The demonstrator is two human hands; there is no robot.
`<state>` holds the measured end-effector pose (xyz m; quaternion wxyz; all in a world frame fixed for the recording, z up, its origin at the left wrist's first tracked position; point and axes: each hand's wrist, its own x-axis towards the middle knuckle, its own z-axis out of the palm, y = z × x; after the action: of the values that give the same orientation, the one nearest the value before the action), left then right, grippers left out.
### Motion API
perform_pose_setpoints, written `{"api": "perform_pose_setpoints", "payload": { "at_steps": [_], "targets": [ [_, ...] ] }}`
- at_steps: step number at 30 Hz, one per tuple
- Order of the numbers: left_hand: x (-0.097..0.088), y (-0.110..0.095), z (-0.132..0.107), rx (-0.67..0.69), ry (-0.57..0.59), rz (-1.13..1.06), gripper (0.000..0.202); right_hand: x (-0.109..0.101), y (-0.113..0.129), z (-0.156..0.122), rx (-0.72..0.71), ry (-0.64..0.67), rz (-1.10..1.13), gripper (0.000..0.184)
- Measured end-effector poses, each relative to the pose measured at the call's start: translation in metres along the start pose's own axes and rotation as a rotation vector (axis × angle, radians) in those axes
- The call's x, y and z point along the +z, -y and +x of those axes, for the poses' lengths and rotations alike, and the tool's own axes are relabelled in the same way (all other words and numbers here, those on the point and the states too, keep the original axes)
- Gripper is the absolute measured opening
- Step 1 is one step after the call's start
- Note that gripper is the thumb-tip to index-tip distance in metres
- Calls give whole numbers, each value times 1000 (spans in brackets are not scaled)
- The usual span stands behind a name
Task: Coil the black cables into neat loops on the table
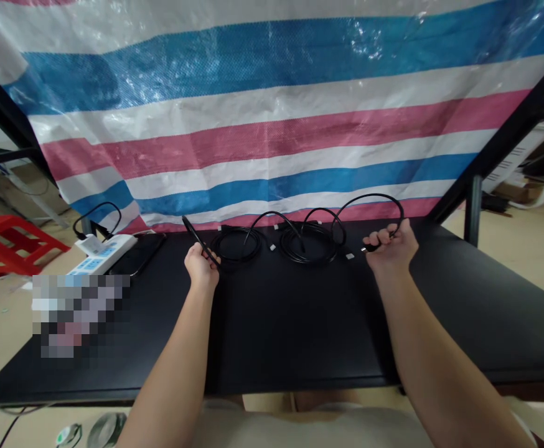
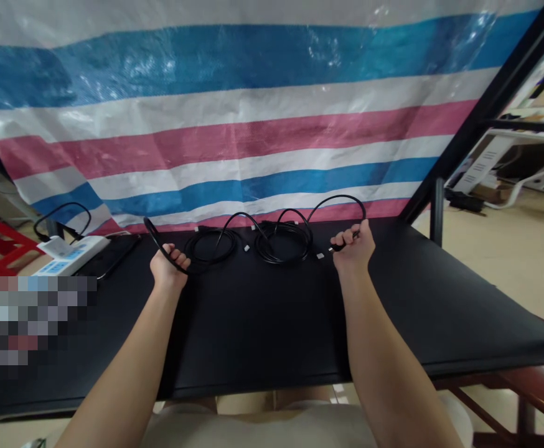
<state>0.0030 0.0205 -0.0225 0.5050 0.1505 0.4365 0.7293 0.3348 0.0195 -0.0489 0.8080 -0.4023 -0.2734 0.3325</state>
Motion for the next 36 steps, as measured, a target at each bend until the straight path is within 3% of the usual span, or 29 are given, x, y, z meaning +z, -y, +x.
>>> {"api": "perform_pose_setpoints", "payload": {
  "at_steps": [4, 9, 12, 17, 20, 25, 30, 33, 36],
  "targets": [
    [-4, -3, 5, -49, -5, -16, 17, 9, -3, -7, -213, -64, -66, 49],
    [-8, -8, 9, -91, -6, -68, 22, 16, -13, -11, -340, 39, -188, 61],
    [-8, -10, 7, -126, 11, -106, 25, 13, -15, -6, -268, 25, -130, 50],
    [-4, -11, 4, -165, -29, -138, 29, 7, -5, -1, 54, 62, -26, 40],
    [-4, -10, 4, -177, -24, -145, 28, 8, -1, -4, 83, 74, -25, 38],
    [-5, -10, 5, -190, 8, -164, 23, 13, -6, -11, -150, 107, -209, 48],
    [-7, -12, 4, -191, 85, -231, 27, 15, -18, -17, -447, 85, -555, 76],
    [-7, -13, 2, -186, 132, -267, 28, 13, -22, -15, -512, 45, -690, 82],
    [-6, -15, 3, -190, 140, -298, 32, 10, -20, -11, -466, -98, -742, 67]
  ]
}}
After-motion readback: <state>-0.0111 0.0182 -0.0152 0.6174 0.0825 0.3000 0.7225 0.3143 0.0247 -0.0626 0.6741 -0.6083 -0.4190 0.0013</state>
